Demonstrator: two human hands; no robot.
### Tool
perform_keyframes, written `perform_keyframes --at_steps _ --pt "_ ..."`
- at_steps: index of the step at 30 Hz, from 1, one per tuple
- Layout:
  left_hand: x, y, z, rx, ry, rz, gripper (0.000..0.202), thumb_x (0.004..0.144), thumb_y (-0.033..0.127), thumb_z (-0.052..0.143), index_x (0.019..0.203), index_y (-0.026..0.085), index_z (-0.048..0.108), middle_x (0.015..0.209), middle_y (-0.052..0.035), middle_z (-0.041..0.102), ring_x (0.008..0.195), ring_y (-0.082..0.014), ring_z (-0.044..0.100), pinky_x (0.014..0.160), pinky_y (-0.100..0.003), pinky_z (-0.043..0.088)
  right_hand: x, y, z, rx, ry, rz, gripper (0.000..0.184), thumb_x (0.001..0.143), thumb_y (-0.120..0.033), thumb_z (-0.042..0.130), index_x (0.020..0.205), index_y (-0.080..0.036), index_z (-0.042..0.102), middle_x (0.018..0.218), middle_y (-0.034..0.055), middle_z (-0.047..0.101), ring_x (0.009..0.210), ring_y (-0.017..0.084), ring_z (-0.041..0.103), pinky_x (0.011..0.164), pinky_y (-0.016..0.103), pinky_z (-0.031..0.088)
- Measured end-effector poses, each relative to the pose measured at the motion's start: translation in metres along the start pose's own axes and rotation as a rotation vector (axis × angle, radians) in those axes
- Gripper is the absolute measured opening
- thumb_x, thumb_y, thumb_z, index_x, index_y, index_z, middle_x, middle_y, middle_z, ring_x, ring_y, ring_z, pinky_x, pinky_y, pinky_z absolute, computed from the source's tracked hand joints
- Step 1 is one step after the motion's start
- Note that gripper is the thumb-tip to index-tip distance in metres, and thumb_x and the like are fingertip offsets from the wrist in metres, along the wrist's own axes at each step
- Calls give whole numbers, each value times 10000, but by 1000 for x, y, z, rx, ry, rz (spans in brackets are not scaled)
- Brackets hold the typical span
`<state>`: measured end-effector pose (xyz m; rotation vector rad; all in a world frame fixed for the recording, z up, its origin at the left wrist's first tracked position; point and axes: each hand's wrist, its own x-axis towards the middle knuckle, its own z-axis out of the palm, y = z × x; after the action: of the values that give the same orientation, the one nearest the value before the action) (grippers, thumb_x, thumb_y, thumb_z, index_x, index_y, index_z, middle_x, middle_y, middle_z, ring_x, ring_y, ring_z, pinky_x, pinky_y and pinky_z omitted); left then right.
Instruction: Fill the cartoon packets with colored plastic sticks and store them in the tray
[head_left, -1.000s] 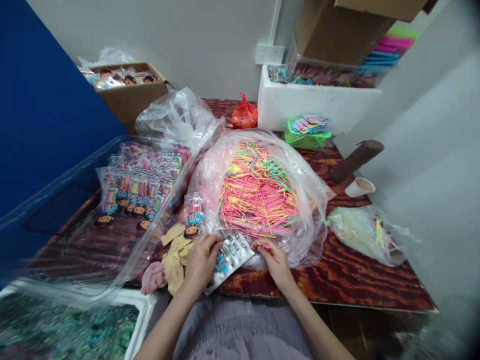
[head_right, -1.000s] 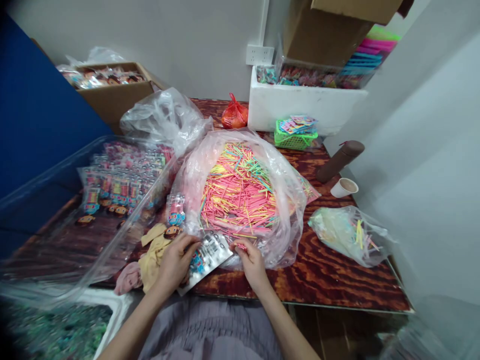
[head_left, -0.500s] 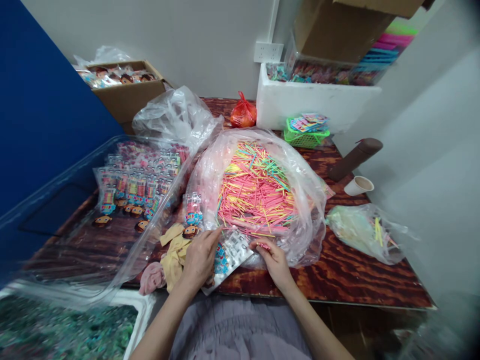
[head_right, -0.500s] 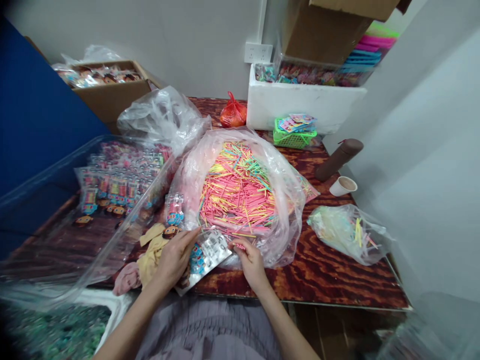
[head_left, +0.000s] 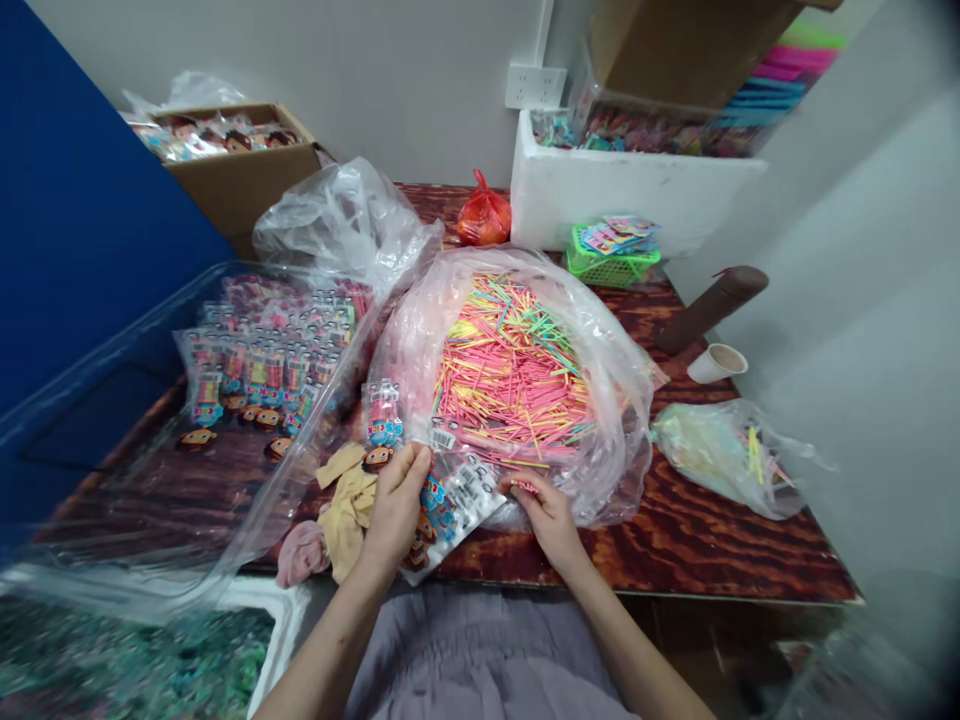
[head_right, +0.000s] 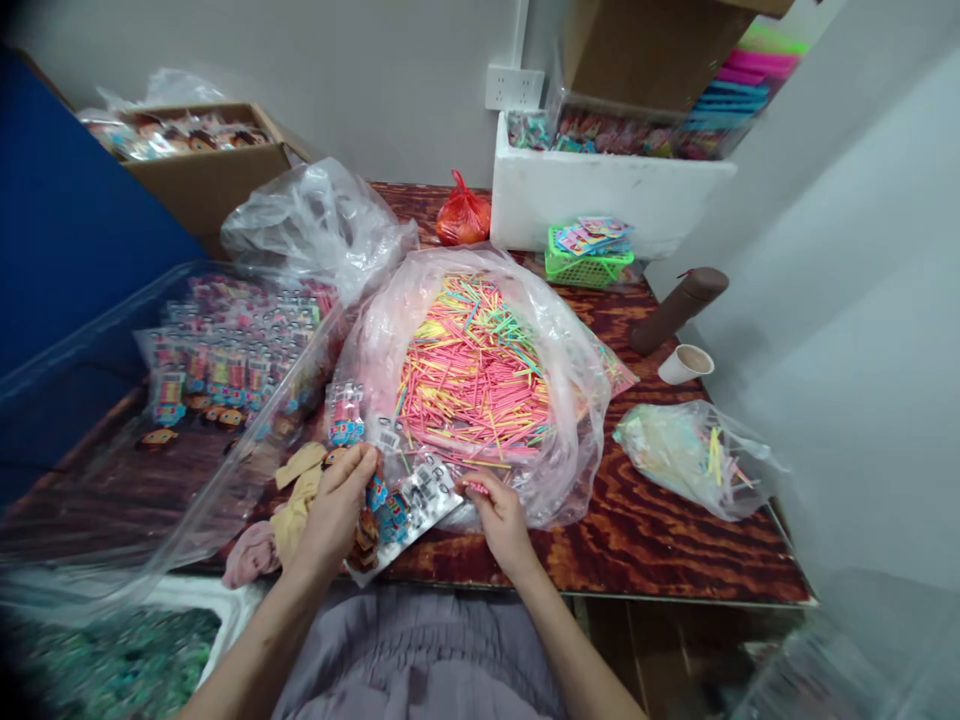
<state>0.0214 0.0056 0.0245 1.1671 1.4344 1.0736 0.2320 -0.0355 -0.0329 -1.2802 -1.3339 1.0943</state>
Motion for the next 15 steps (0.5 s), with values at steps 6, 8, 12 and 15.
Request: perform_keyframes --at_steps 6,8,12,15 --pt "7 -12 -1 -145 -65 -145 221 762 404 641 755 192 578 686 48 513 614 -109 464 576 -209 375 1 -2 0 -10 3 6 185 933 -288 529 913 -217 699 894 47 713 869 203 653 804 304 484" --pt "11 -11 -3 -282 -25 -212 235 696 363 688 837 188 618 740 35 569 634 -112 506 593 -213 400 1 -2 0 -8 2 3 182 932 -279 531 910 -219 701 893 46 713 867 201 652 802 302 484" --pt "16 -3 -7 -420 -22 -241 266 644 350 747 792 168 621 709 33 572 610 -96 504 585 -205 400 0 -1 3 -7 11 13 182 928 -295 525 916 -221 691 878 44 718 856 205 660 795 306 492" --pt "16 -1 -9 -372 -16 -190 301 677 417 741 699 173 565 629 51 503 562 -88 444 541 -199 360 3 -3 2 -45 35 27 183 927 -302 514 971 -218 670 815 34 714 815 209 667 787 316 500"
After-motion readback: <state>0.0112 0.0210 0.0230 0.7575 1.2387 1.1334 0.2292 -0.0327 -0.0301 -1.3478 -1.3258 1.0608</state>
